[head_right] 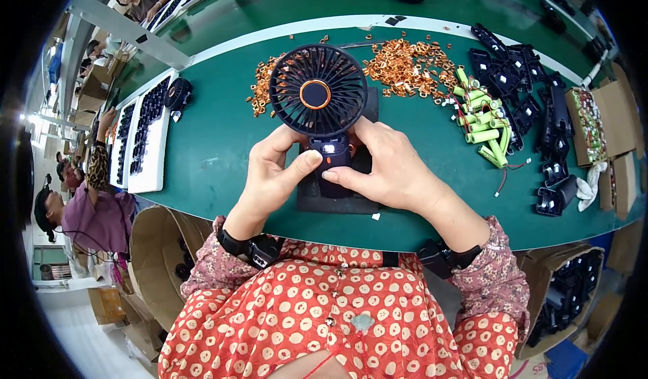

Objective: Assemble battery and plastic housing parts into a portable fan on a factory assembly line.

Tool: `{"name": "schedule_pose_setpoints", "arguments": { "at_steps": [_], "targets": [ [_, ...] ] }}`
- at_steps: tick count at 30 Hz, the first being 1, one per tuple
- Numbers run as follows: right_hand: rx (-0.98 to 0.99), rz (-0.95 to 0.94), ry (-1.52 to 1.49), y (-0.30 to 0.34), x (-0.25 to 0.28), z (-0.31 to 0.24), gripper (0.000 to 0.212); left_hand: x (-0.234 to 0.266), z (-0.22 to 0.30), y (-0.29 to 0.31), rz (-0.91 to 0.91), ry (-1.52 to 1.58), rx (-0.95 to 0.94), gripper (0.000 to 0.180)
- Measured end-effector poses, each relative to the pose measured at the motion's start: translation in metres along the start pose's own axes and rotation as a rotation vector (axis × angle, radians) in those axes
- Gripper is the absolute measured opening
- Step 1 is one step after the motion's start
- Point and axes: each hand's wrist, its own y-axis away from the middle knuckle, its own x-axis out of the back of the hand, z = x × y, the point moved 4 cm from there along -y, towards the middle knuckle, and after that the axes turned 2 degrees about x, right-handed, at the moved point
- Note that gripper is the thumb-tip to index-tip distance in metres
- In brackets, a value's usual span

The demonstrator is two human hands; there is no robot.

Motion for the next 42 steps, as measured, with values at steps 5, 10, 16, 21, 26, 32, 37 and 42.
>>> {"name": "schedule_pose_setpoints", "arguments": {
  "at_steps": [5,10,16,21,26,32,37,42],
  "targets": [
    [0.040,0.032,-0.015,0.001,0.006,0.003,0.053,0.001,0.008,-0.011,-0.100,-0.134,-0.068,0.026],
    [-0.019,0.183,-0.265,0.004,0.019,0.003,0.052,-0.007,0.011,-0.012,-0.085,0.197,0.031,0.050],
    [-0.088,0.228,-0.621,0.009,0.027,0.008,0.062,-0.021,0.007,0.006,-0.070,0.207,0.124,0.058],
    [-0.059,0.266,-0.660,0.013,0.024,0.005,0.063,-0.023,0.016,0.006,0.017,0.101,-0.030,0.035],
    [-0.231,0.278,-0.562,0.006,0.021,0.009,0.055,-0.029,0.001,0.002,-0.003,0.279,0.143,0.026],
    [-0.341,0.311,-0.582,-0.033,0.024,0.025,0.039,-0.024,-0.019,-0.034,-0.091,0.617,0.477,0.029],
    [-0.508,0.277,-0.504,-0.096,0.040,0.049,0.044,-0.008,-0.023,-0.107,-0.096,0.685,0.520,0.031],
    [-0.424,0.269,-0.475,-0.089,0.026,0.056,0.056,0.061,-0.088,-0.198,-0.061,0.471,0.646,0.027]
  ]
}}
